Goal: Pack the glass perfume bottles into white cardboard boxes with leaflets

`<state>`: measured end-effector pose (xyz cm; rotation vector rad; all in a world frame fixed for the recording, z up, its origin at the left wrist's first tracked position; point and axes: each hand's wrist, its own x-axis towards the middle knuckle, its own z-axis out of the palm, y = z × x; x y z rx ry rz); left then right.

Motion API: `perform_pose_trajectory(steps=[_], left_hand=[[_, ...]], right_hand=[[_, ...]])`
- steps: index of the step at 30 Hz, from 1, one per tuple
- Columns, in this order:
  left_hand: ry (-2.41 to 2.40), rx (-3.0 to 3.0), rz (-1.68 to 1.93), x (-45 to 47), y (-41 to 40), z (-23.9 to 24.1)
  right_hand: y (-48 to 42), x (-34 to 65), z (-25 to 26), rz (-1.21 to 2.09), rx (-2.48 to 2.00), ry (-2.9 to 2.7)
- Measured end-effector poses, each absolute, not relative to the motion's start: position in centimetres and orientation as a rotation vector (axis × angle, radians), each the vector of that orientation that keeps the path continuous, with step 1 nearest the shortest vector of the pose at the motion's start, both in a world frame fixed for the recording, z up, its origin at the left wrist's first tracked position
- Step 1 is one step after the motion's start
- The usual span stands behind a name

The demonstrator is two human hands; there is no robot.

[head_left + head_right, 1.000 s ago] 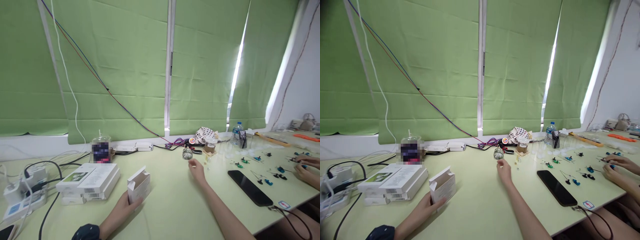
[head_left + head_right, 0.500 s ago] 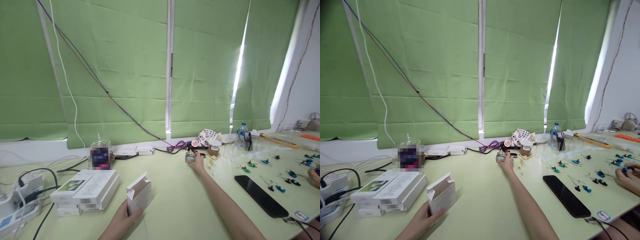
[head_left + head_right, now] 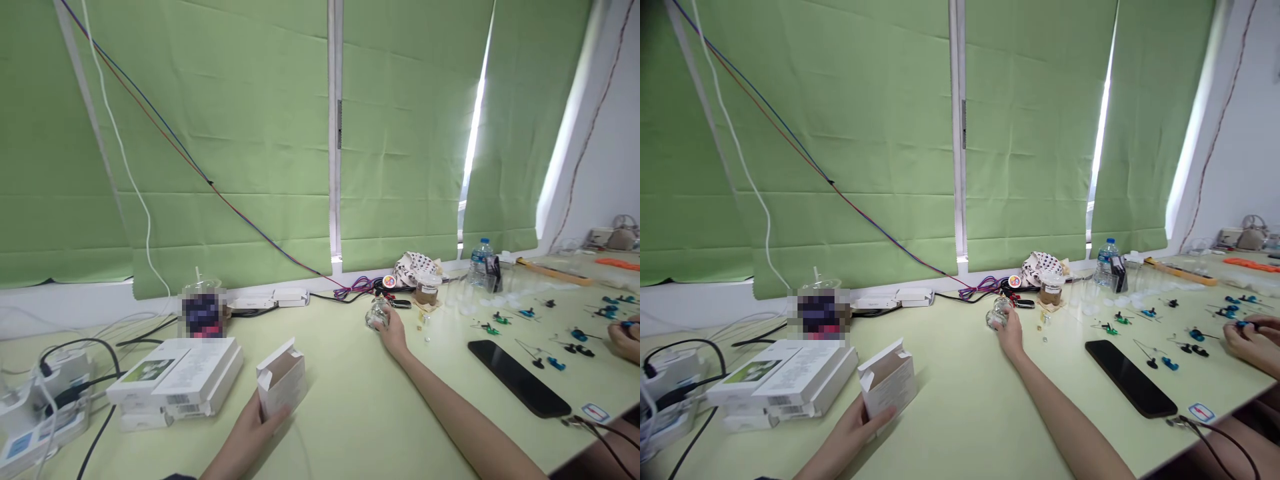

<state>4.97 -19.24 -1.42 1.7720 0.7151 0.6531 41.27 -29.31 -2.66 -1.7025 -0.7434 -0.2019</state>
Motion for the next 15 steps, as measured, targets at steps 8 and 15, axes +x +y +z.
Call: perform_pose_trajectory(steps=[8,15], left_hand=[[0.638,1.784,0.683,5.2,-18.9,-1.8],[0.594,1.798,0.660,5.2,-19.3,-1.1]], right_hand=[[-34.4,31.5,-2.1,0.114,-1.551,-1.042],[-37.0,25.8,-1.1,0.255,-1.503,-1.305]])
